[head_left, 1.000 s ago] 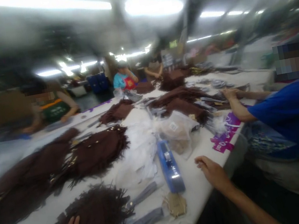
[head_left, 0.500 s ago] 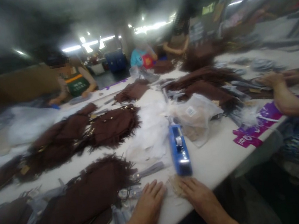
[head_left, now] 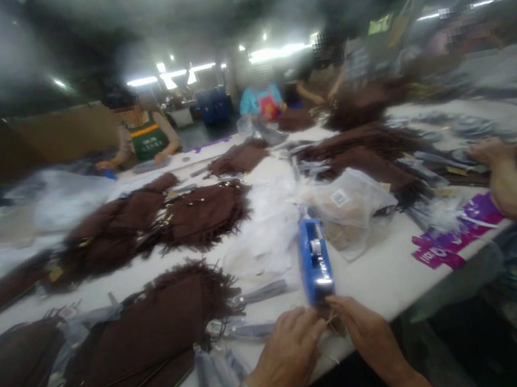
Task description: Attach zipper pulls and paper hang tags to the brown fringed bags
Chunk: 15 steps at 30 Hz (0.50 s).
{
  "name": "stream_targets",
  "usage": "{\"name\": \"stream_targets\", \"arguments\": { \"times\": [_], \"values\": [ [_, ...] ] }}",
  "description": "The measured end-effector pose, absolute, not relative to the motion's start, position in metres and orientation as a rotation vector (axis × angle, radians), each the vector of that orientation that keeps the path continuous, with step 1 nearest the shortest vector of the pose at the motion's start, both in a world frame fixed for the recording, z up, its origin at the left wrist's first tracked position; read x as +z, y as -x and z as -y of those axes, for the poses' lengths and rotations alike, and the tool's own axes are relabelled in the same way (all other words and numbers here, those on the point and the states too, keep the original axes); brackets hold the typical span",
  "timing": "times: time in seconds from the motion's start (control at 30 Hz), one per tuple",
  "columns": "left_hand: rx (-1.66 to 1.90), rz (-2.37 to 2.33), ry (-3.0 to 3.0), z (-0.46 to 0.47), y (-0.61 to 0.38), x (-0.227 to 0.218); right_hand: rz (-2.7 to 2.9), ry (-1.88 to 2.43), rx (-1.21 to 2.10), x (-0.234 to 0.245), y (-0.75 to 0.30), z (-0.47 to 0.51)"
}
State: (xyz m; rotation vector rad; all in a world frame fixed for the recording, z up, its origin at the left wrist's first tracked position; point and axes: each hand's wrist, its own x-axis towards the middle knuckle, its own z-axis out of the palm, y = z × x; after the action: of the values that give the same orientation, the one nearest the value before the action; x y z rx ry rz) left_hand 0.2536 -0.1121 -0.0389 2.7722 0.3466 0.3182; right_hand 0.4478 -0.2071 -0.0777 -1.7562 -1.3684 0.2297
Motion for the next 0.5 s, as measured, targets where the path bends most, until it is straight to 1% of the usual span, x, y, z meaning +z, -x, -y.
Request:
{"name": "stream_targets", "arguments": {
  "times": [0.17,0.3,0.4,0.5],
  "values": [
    [0.279,-0.465,-2.736,0.119,-0.273,-0.059,1.261,1.748,0.421,-0.083,-0.444,0.207],
    [0.3,-0.456,-2.763,0.12,-0.276,-0.063,1.074,1.715,0.624,-0.086,-0.445,0.21],
    [0.295,-0.448,-2.8,0.12,-0.277,-0.061,0.852,1.604,0.677,-0.085,-0.445,0.213],
    [0.283,-0.472,-2.819,0.121,-0.278,-0.061,0.573,1.391,0.772,-0.08,-0.444,0.217]
  ]
}}
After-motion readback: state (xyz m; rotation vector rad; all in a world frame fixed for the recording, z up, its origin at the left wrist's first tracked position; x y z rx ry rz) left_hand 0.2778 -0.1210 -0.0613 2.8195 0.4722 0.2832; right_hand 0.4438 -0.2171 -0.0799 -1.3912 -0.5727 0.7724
